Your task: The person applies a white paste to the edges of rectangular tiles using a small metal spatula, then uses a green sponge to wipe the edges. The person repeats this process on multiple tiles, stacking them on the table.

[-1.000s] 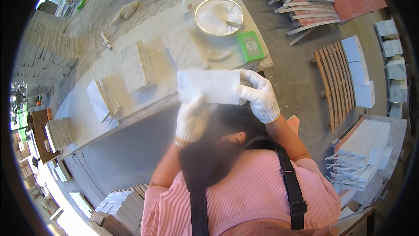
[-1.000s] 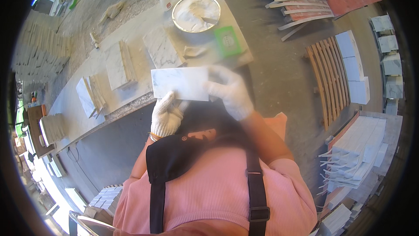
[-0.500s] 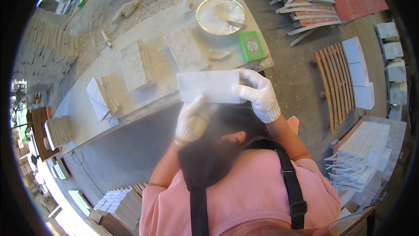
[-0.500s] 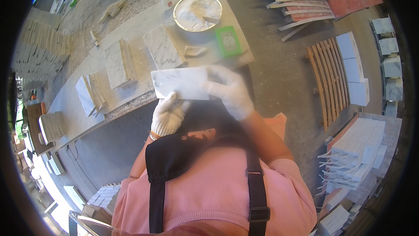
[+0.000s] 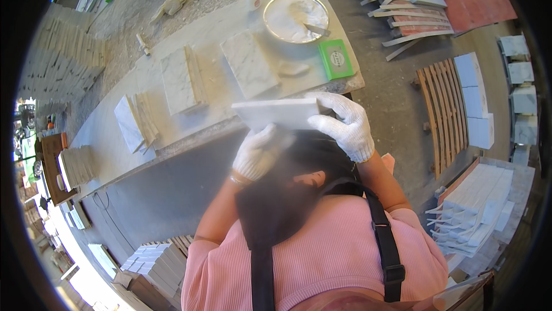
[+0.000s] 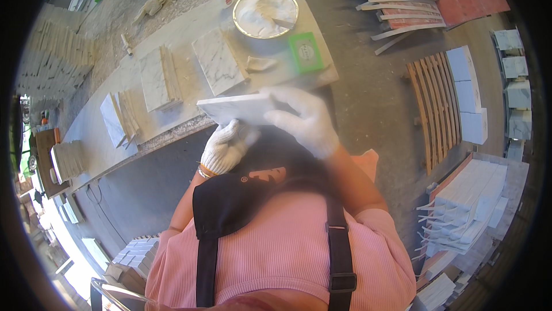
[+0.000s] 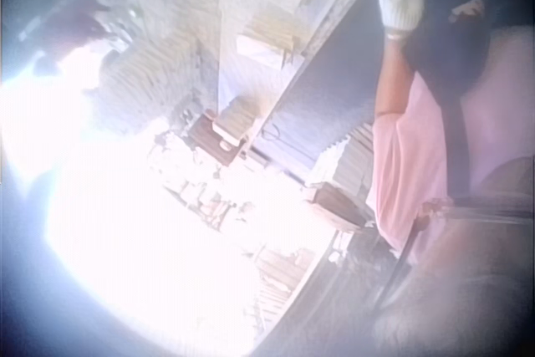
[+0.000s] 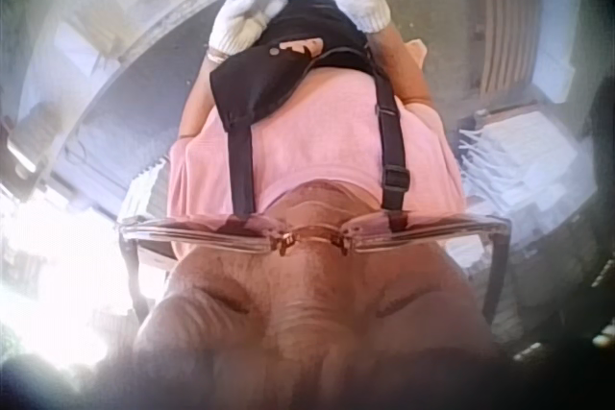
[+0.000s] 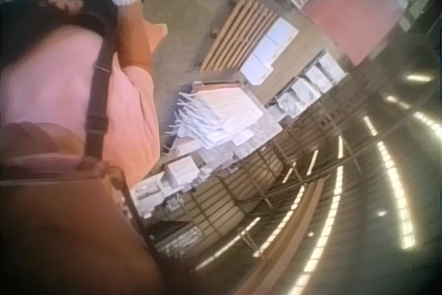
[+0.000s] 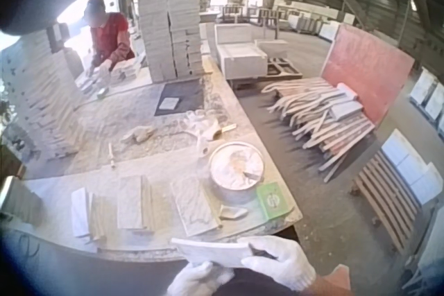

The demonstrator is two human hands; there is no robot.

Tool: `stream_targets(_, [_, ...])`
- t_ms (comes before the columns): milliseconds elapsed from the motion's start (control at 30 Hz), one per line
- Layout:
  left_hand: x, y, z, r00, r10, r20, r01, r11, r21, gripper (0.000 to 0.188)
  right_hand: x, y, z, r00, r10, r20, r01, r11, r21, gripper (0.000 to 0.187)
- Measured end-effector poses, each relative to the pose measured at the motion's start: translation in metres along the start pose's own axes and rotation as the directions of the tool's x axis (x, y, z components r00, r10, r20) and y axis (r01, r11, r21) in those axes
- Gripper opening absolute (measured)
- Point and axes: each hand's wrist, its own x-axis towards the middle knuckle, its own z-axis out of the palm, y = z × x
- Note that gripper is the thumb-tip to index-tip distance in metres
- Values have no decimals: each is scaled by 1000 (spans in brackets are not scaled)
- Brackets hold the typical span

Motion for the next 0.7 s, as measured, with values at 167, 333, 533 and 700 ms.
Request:
stream_targets(167, [-36,52,21,964,-176,-199,262,760,595,51,4,7,-5,999,34,0,-33,999,24,41])
stream_targets(333, [-61,95,70,903,429,-15,-143,333,932,42,20,10,-8,998,45,40,-48,997,67,43])
stream_targets(533, [6,119,107,904,267,334,-194,-439,877,50,42,-4,-3,995,-53,90,41,990,133,43])
stream_targets(700, [44,130,109,951,208,228,-129,-403,906,42,81,-21,-26,968,-248,-24,238,948,-212,32])
